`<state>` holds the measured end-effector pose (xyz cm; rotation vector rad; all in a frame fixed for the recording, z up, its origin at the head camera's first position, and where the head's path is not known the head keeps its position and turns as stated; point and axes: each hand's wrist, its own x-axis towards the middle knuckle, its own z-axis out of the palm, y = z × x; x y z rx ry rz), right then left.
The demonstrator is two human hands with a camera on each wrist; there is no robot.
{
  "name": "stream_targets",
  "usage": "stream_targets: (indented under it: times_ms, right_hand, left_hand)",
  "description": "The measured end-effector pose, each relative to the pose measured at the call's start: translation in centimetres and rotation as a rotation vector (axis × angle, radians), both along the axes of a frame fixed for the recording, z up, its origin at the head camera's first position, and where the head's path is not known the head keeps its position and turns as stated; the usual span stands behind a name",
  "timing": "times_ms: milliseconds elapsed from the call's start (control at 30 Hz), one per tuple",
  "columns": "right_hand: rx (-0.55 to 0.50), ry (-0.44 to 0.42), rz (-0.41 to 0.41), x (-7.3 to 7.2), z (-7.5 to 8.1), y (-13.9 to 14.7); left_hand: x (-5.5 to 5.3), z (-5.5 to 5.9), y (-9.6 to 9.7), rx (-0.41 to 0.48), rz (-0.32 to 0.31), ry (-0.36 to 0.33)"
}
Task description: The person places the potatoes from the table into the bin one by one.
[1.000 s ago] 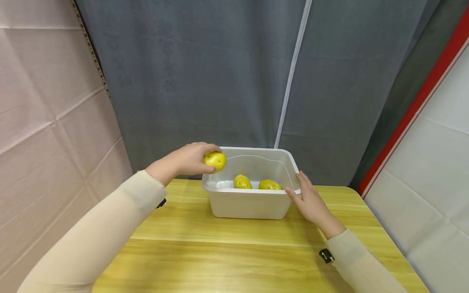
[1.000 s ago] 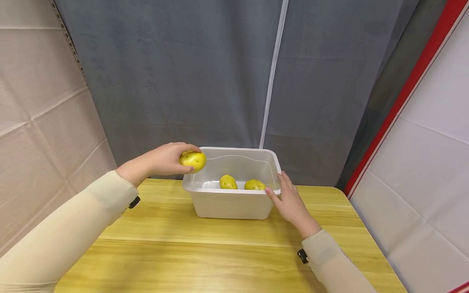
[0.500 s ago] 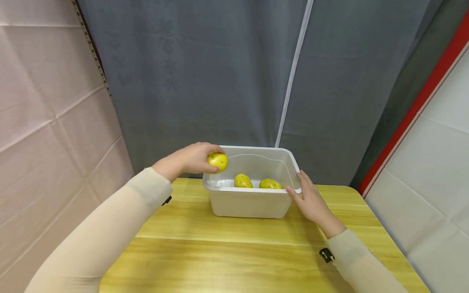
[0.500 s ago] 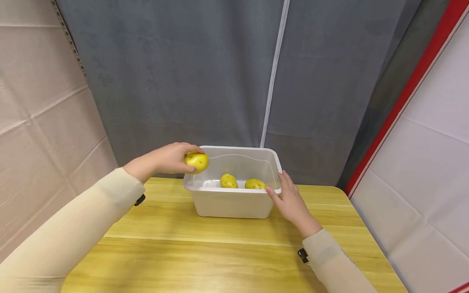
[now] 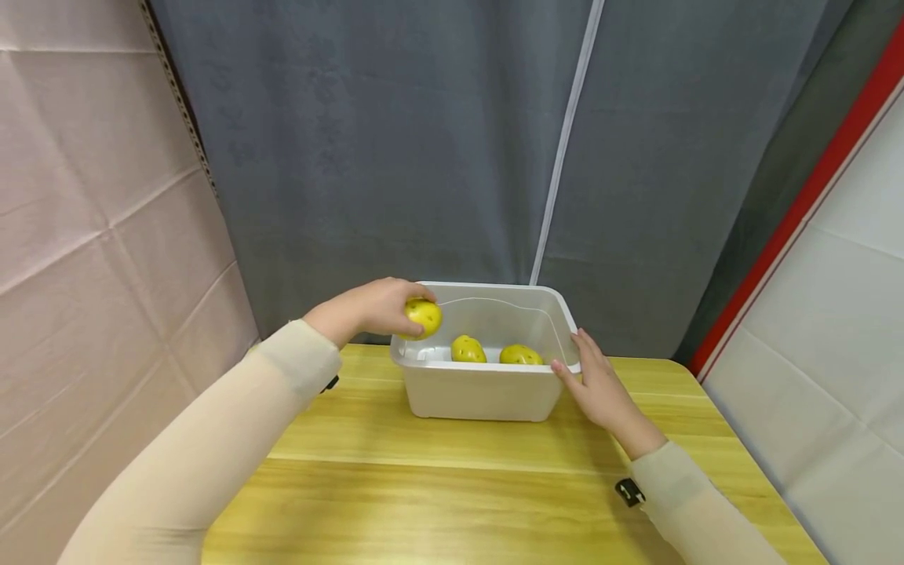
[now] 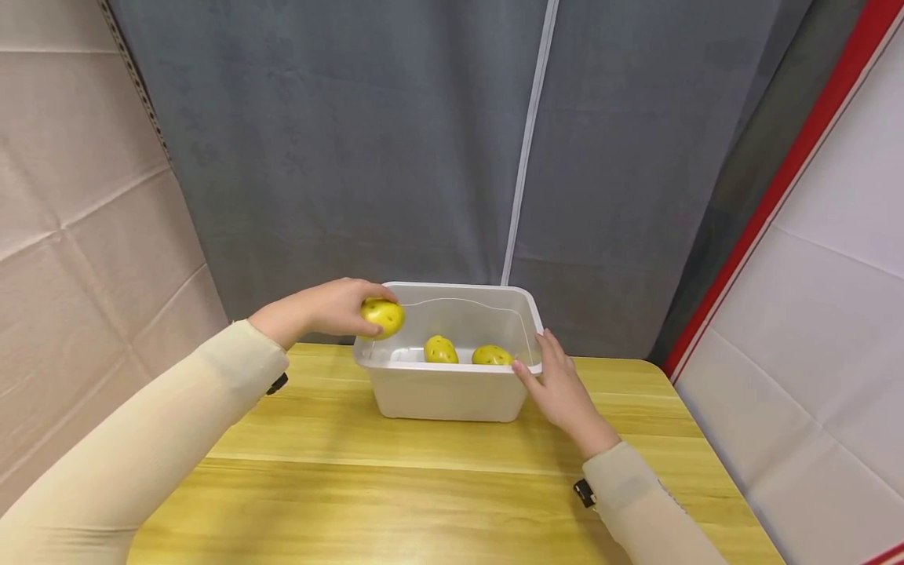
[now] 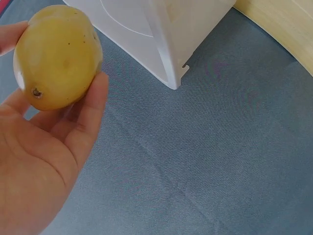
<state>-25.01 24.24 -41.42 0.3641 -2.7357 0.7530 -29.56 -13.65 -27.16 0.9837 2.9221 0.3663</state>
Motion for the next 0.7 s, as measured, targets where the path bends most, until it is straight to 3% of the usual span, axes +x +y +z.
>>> stream_targets:
  times_ms: [367,700]
  right_hand:
    - [-0.001,0.01,0.01,0.0,-0.2,-0.1]
    - [-0.006,0.006,0.009,-0.1,-0.2,-0.1]
  left_hand:
    - [-0.1,0.4,0.5,-0.02,0.043,-0.072]
    - [-0.4,0.6,1.4,-0.037,0.077,-0.089]
